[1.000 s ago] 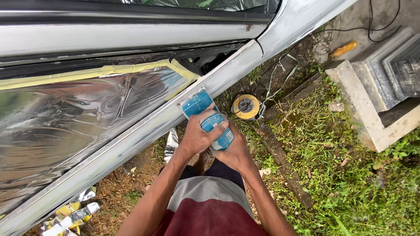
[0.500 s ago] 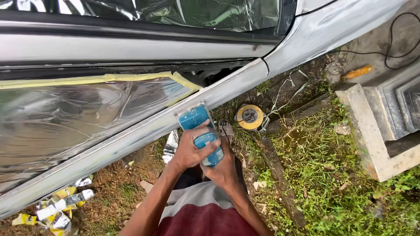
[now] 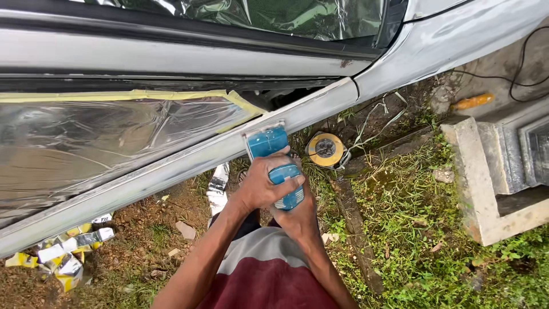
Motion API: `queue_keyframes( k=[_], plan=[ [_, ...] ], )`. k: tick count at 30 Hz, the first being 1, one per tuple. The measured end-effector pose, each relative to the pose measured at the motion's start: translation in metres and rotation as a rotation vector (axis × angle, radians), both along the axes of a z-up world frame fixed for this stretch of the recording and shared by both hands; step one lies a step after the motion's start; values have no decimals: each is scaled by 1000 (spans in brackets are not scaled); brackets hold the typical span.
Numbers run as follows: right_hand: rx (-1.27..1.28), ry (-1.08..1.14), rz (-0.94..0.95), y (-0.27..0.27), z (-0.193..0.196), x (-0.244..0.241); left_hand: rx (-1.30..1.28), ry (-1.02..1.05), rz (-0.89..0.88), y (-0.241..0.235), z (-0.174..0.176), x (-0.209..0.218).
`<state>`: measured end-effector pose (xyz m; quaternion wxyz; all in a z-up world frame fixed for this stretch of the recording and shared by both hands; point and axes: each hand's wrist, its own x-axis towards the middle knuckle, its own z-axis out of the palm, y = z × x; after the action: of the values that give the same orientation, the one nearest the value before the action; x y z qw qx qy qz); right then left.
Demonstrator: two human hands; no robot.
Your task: The person sands the exterior panel of a silver car using an electric sander, moving the tool along the surface while holding it with both hands.
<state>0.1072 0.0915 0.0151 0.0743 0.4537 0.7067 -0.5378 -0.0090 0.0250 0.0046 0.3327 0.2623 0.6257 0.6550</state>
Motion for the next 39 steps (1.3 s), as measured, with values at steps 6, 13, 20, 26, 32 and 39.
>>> queue_keyframes(
  k=[6,13,20,26,32,39],
  plan=[
    [-4,-51,-61,0,-15,10,-10,28,-66,6,-14,1],
    [-66,60,-183,-16,-42,18,-43,56,-142,13,-10,-2],
    [-5,103,-61,-29,-8,2,-37,27,-104,-24,7,-12],
    [76,57,73,-24,-13,2,3,18,3,-37,-3,-3],
    [38,43,43,-3,4,-9,27,48,5,-10,-7,-1],
    [76,12,-14,23,-14,5,-35,-15,-92,32,4,-4]
  ],
)
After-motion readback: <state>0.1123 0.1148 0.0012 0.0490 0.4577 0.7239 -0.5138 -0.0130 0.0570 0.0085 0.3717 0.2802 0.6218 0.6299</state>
